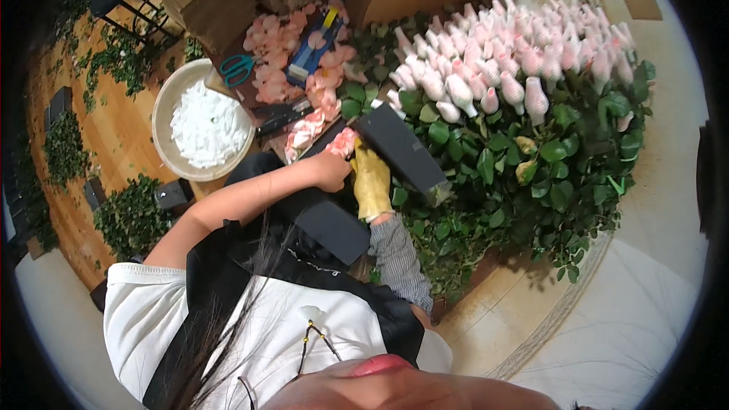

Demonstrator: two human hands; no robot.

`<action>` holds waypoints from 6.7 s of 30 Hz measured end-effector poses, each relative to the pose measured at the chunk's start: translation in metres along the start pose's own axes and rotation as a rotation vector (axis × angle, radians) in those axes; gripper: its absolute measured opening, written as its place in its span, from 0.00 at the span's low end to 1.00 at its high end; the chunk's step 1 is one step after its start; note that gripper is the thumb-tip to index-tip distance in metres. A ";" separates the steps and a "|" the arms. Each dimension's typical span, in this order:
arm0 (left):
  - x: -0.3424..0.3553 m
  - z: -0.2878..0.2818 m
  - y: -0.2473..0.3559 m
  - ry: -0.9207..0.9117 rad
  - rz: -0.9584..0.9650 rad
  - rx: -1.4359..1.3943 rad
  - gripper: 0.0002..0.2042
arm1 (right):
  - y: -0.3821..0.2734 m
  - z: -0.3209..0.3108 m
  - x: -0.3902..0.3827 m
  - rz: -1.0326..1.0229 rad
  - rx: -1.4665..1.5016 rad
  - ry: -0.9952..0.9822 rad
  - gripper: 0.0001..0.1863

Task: The person arranges pink roses into a small black rectangular box using a floral foam base, placing the roses in rows and then securing the box with a lid and a decorative sleeve.

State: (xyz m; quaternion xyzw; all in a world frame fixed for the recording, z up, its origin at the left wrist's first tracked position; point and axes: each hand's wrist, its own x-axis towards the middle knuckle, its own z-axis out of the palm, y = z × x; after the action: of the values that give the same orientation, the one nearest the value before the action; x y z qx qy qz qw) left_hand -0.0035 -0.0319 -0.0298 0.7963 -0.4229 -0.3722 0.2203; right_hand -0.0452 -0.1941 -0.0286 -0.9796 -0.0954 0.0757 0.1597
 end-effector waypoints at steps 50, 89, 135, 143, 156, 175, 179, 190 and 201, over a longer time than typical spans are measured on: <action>-0.018 0.042 -0.097 0.533 -0.075 -0.594 0.18 | -0.019 -0.091 -0.054 0.604 0.134 0.028 0.17; -0.218 -0.249 -0.153 1.270 -0.665 0.682 0.24 | -0.021 0.008 -0.036 -0.035 -0.218 -0.119 0.51; 0.023 0.005 -0.100 -0.155 0.142 0.019 0.22 | -0.013 -0.004 -0.016 0.020 0.110 0.060 0.20; 0.019 -0.004 -0.058 -0.187 -0.020 -0.098 0.20 | 0.110 -0.081 -0.163 0.758 0.273 0.571 0.19; 0.013 -0.028 -0.035 -0.246 -0.197 -0.463 0.34 | 0.034 -0.149 -0.247 0.365 0.001 0.548 0.20; -0.004 -0.010 -0.036 -0.133 0.196 -0.102 0.16 | 0.165 0.036 -0.111 0.722 -0.417 0.503 0.16; -0.009 -0.010 -0.036 -0.079 0.175 -0.087 0.16 | 0.166 -0.017 -0.108 0.777 -0.287 0.599 0.04; -0.003 -0.010 -0.025 -0.085 0.269 -0.173 0.15 | 0.147 -0.116 -0.196 0.533 0.367 1.247 0.08; -0.004 -0.001 -0.059 -0.008 0.404 -0.117 0.13 | 0.015 -0.157 -0.141 0.411 -0.210 0.427 0.14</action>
State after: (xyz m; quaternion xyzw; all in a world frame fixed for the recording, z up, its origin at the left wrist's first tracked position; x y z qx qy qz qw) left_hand 0.0257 0.0038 -0.0670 0.6797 -0.5523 -0.3478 0.3347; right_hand -0.1520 -0.2851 0.1300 -0.9833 0.1329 -0.1112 0.0551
